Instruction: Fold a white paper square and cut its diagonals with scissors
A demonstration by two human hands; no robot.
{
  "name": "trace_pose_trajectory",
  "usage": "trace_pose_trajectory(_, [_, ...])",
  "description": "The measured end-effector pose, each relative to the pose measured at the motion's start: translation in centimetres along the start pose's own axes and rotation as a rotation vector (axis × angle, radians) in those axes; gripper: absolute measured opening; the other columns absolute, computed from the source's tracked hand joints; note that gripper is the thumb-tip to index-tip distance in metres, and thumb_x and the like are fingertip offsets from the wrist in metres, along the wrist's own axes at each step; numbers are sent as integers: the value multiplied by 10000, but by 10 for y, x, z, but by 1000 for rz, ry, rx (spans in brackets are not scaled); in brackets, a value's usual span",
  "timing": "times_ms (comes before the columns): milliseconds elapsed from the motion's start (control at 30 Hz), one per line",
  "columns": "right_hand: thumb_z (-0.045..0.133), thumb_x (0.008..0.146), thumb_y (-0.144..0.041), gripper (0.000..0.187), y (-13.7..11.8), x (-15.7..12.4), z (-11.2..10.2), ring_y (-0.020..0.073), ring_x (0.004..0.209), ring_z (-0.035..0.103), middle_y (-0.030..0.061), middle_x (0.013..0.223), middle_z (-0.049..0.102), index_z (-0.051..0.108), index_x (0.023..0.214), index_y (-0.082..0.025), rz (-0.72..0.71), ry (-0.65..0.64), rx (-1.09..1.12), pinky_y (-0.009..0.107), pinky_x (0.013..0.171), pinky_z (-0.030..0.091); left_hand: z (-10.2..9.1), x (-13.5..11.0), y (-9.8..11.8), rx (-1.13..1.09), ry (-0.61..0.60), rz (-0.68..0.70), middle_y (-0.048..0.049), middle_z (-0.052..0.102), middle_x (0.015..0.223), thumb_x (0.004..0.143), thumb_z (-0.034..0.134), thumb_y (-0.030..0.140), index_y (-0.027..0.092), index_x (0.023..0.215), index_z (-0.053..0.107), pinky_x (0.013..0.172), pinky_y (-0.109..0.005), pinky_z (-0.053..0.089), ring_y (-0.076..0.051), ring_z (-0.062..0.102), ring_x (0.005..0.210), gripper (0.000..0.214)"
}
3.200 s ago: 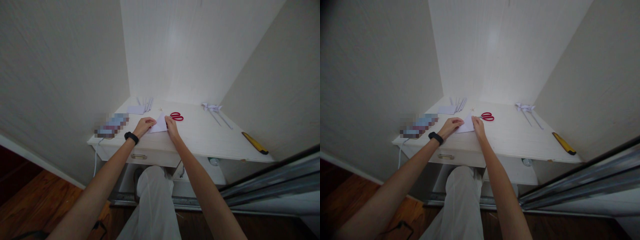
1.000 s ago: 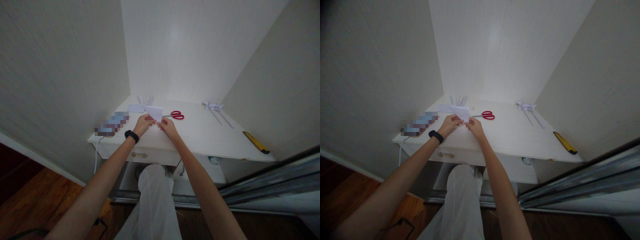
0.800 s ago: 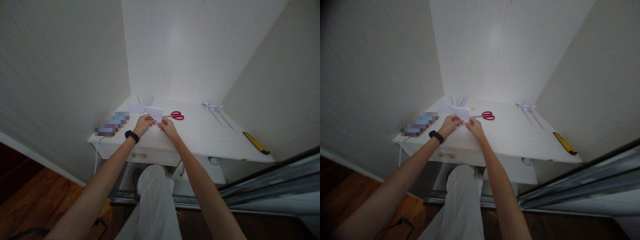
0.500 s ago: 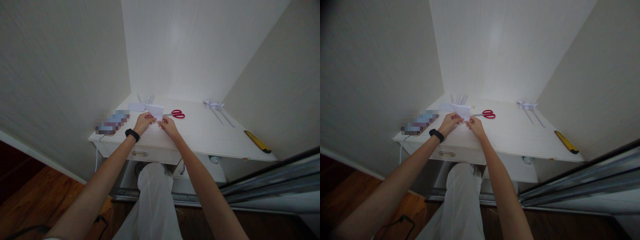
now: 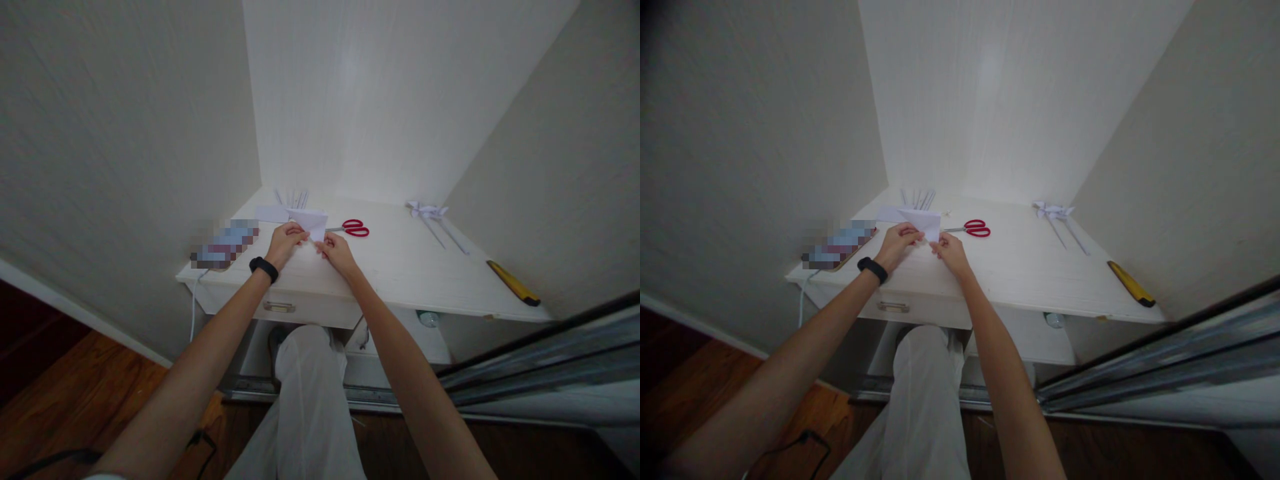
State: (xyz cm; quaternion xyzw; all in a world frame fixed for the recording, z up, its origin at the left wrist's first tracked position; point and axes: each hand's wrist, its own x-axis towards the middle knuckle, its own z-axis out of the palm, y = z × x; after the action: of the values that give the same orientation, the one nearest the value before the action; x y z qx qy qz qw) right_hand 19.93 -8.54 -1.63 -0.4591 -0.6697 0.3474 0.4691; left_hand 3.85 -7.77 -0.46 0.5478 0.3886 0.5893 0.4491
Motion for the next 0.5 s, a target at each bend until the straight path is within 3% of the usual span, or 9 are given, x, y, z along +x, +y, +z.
trace_pose_trajectory(500, [592,736,-295,120,-1,-2,0,99,492,480,-32,608,574,523,731,-197,-9,-10,29,231,517,382,0,-4,5,-74,50,6,1,618,677,576,778,270,180,694,599,598,-252,409,-135,565,652,233])
